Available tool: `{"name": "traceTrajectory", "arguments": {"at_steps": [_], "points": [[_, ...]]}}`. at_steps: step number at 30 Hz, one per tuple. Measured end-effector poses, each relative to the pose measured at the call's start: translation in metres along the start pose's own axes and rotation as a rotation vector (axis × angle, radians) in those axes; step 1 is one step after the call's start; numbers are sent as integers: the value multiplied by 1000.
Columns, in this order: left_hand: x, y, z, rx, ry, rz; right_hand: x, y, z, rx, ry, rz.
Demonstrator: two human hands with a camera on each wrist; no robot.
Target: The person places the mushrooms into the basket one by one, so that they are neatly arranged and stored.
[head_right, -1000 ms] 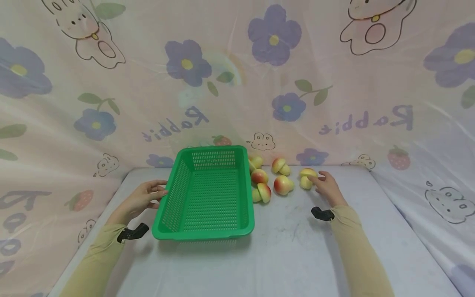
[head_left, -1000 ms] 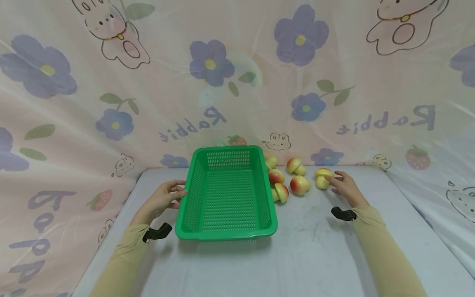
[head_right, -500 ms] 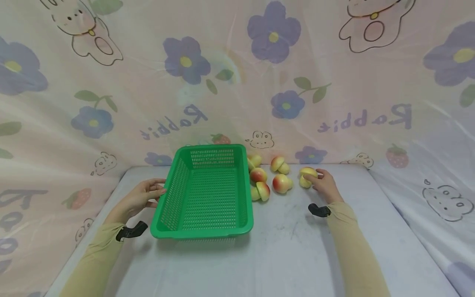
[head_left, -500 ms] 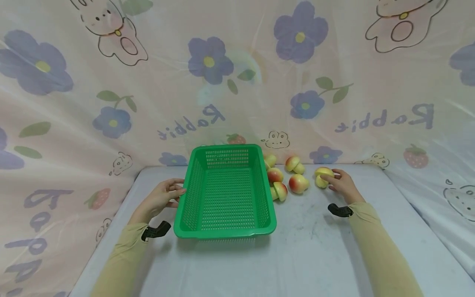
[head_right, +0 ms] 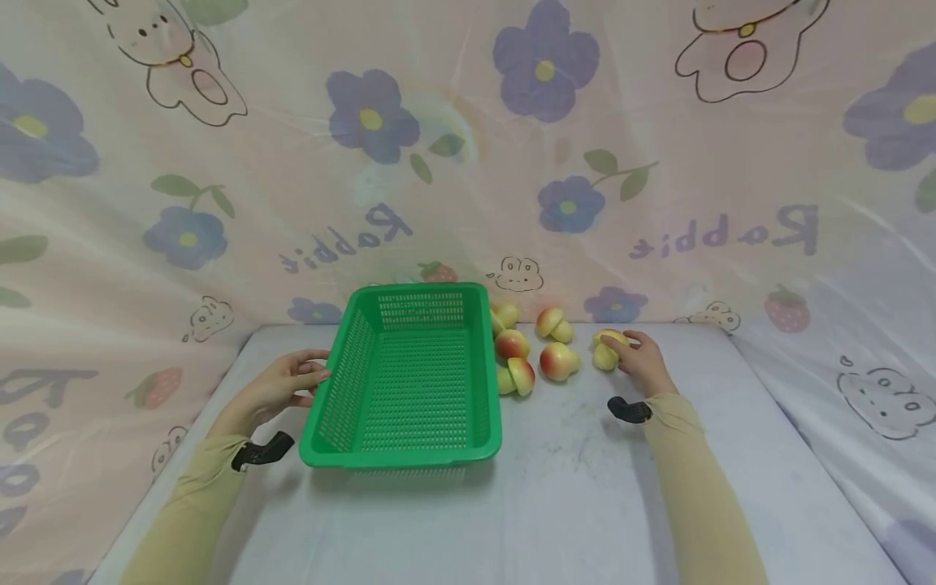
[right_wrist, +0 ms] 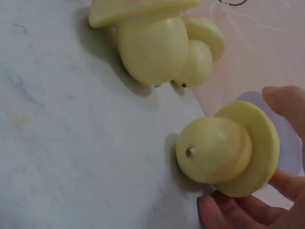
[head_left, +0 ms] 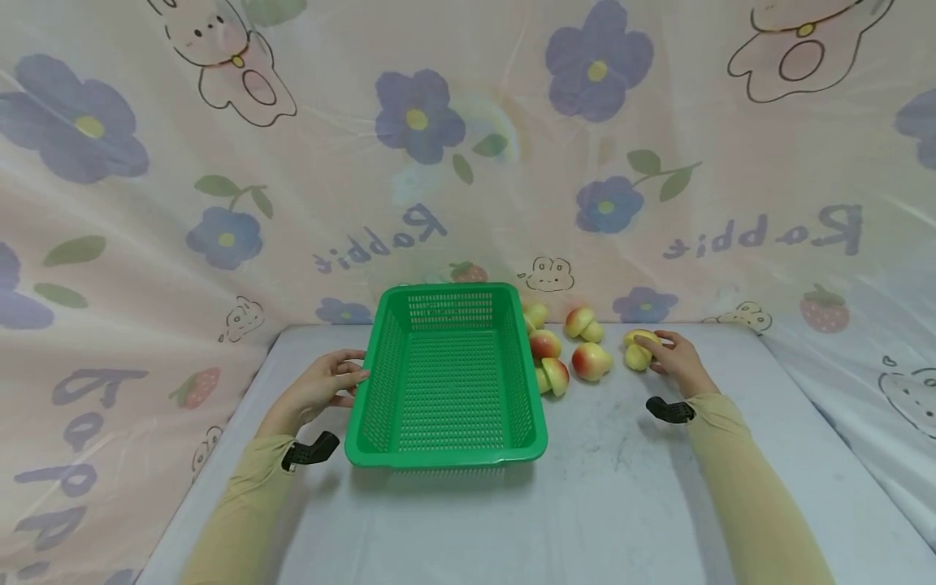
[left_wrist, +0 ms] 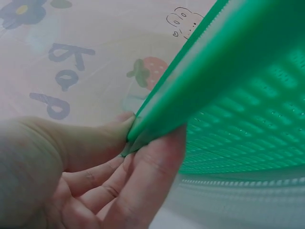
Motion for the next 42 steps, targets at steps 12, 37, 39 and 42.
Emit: {"name": "traceTrajectory", "arguments": {"at_steps": [12, 37, 39, 42], "points": [[2, 0, 2, -29, -11, 2, -1, 1, 3, 8, 22, 51], [4, 0, 8, -41, -13, -26, -5, -12, -6, -96, 143, -36], [3, 0, 8, -45, -13, -22, -4, -14, -12, -110, 150, -56], [1, 0, 7, -47, -8, -20, -3, -15, -22, -129, 180, -73]]}}
Point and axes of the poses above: each hand's wrist, its own y-axis towards the middle knuckle, its own x-axis out of the palm, z = x × y, the point moved 4 cm from there along y, towards the middle knuckle, and after that the axes turned 10 degrees about -y, right-handed, at the moved point
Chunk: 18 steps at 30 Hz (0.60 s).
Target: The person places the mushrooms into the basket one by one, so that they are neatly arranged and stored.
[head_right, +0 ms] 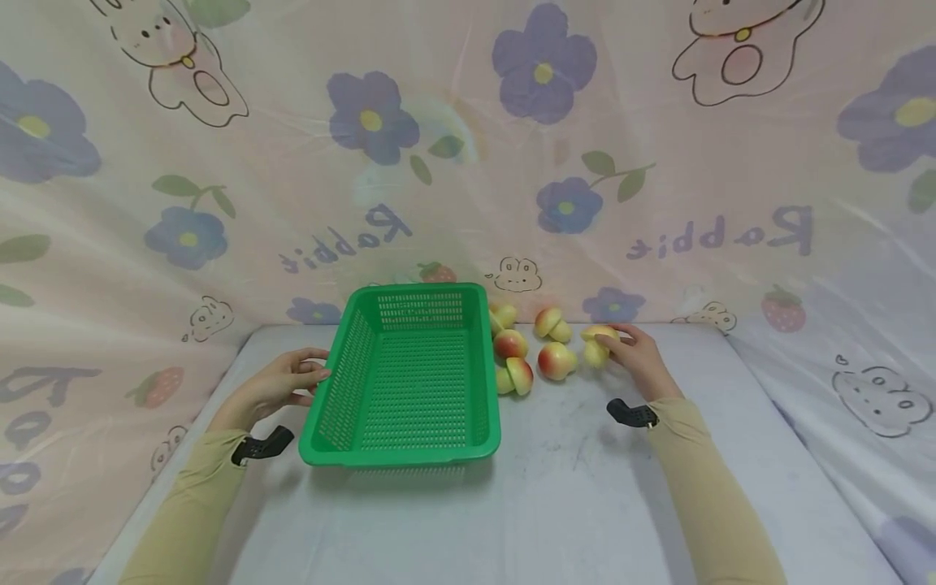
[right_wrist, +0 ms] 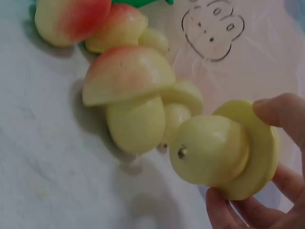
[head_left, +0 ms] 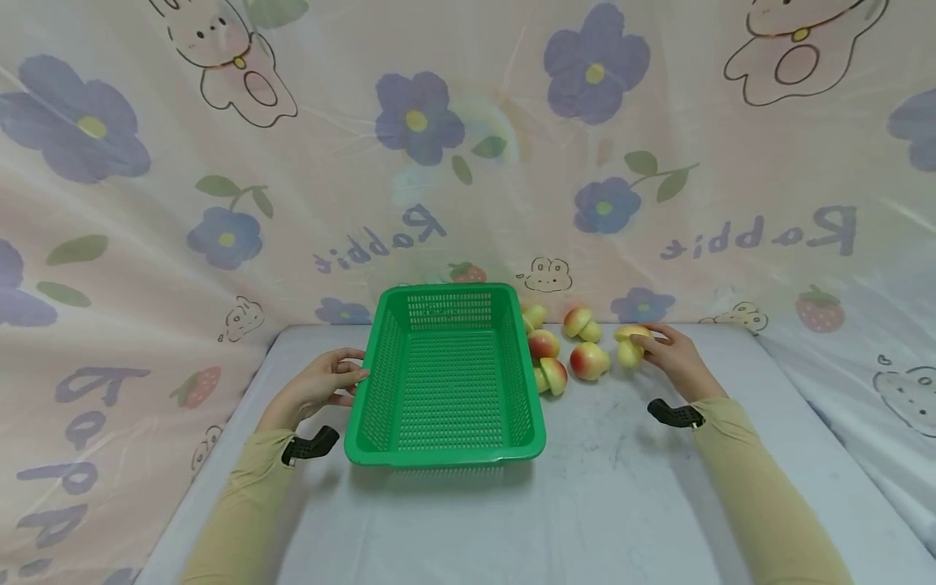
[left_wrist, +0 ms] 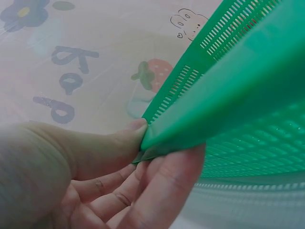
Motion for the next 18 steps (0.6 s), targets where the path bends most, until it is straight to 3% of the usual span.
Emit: {"name": "traceTrajectory", "arguments": {"at_steps": [6, 18], "points": [[-1, 0, 0, 8, 3, 3, 10, -2, -26, -48, 72, -36], [-1, 1, -2, -7, 31, 4, 33, -2, -66, -122, 90, -122]]}}
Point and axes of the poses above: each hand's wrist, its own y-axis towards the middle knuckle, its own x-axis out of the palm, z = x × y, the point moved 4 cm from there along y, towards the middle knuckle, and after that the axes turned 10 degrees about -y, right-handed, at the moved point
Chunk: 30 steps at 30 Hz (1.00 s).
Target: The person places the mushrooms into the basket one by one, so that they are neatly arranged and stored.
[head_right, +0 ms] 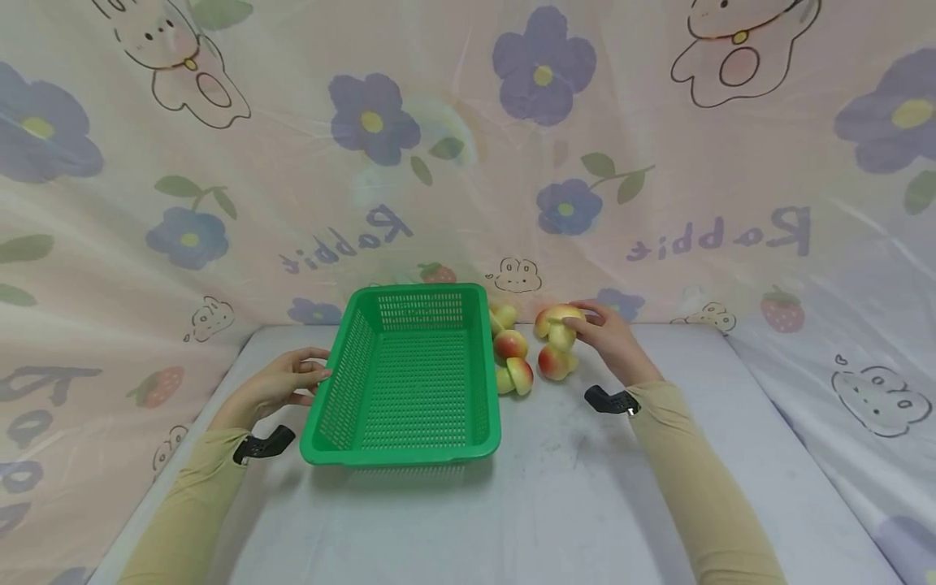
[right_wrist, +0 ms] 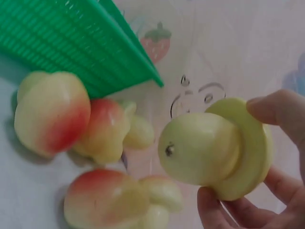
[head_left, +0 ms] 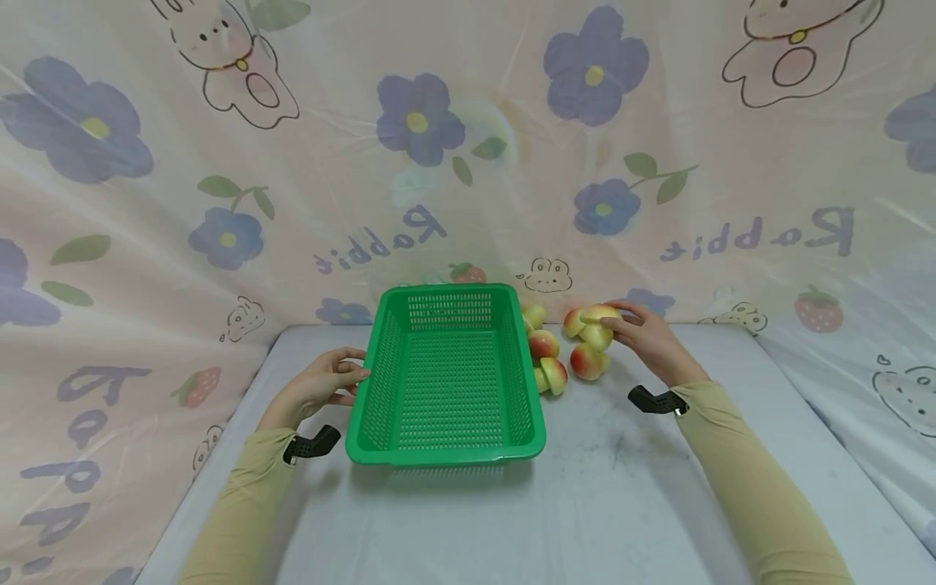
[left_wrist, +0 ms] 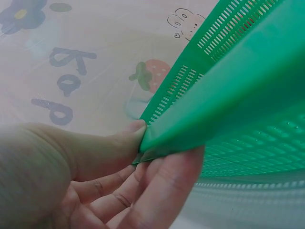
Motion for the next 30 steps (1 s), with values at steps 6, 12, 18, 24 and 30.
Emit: {"name": "traceTrajectory", "arguments": {"at_steps": [6, 12, 18, 24, 30], "points": [[-1, -1, 0, -4, -3, 5, 14, 3, -19, -40, -20, -15], [0, -1, 1, -12, -9, 7, 25, 7, -34, -74, -10, -37], [0, -1, 1, -12, 13, 14, 38, 14, -46, -105, -1, -69], [1, 0, 2, -8, 18, 4, 55, 20, -61, -113, -27, -85], [0, 0, 2, -13, 20, 4, 74, 24, -78, -113, -34, -122]]}}
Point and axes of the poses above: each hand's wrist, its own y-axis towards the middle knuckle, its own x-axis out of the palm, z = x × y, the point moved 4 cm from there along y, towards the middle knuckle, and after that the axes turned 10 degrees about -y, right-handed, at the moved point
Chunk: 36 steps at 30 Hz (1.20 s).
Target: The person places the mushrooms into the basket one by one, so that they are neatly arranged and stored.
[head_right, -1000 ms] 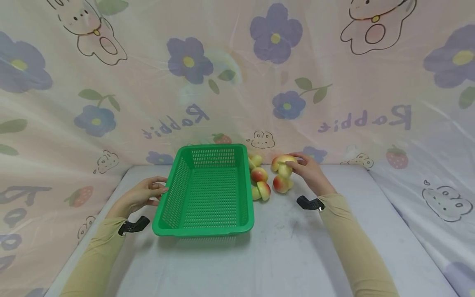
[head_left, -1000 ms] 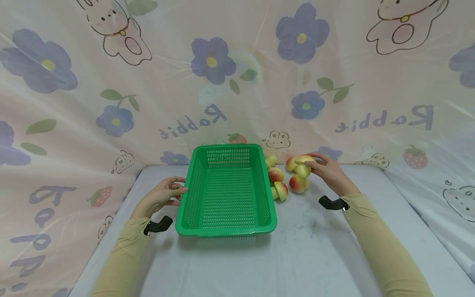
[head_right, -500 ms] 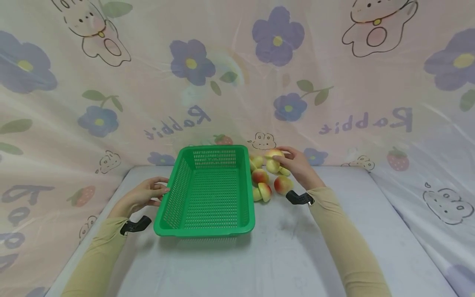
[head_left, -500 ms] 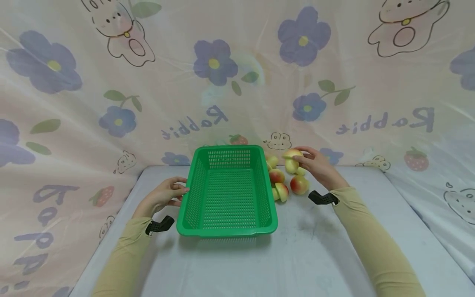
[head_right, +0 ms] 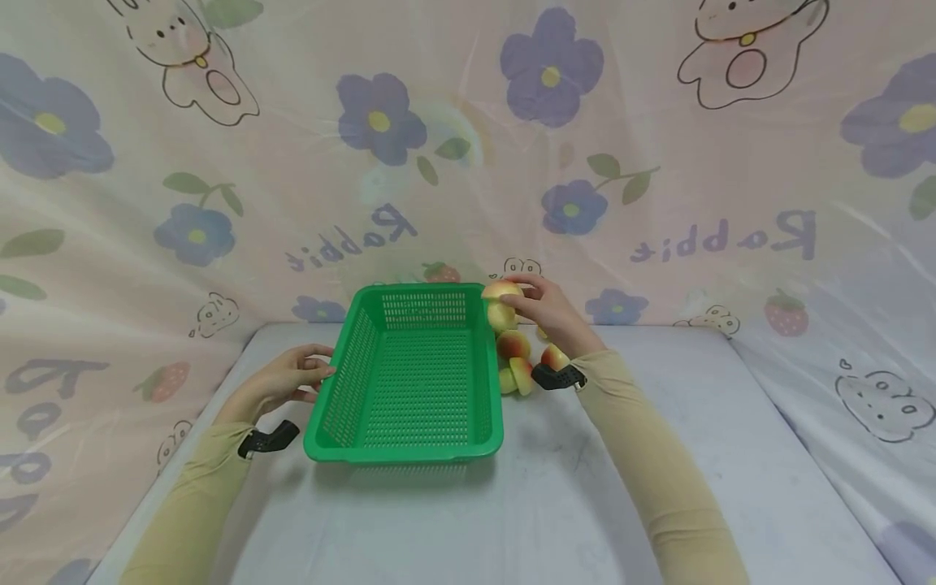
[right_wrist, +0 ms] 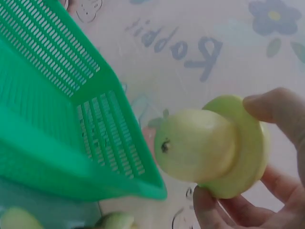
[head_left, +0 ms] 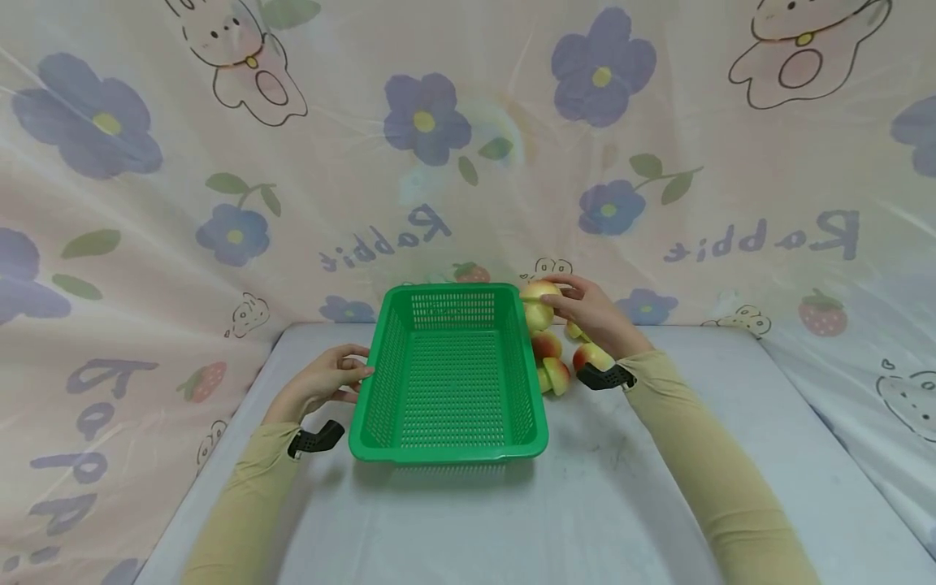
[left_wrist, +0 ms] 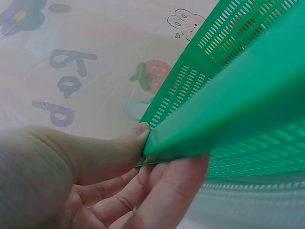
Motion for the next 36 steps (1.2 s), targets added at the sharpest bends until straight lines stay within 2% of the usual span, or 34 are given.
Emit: {"name": "traceTrajectory", "arguments": {"at_steps": [3, 11, 15, 22, 29, 32, 36], "points": [[0, 0, 1, -1, 1, 0, 9, 6, -9, -3, 8, -18], [1, -2, 2, -3, -6, -1, 35, 21, -26, -82, 62, -65], [1, -1, 2, -6, -4, 1, 48, 27, -30, -68, 84, -81], [0, 0, 3, -10, -4, -6, 74, 42, -37, -7, 126, -41], [-1, 0, 3, -12, -6, -6, 103, 57, -38, -57, 110, -76], [-1, 1, 3, -15, -7, -6, 113, 61, -34, -23, 84, -84], [0, 0, 4, -14, -12, -10, 127, 68, -25, 67, 52, -86]]}}
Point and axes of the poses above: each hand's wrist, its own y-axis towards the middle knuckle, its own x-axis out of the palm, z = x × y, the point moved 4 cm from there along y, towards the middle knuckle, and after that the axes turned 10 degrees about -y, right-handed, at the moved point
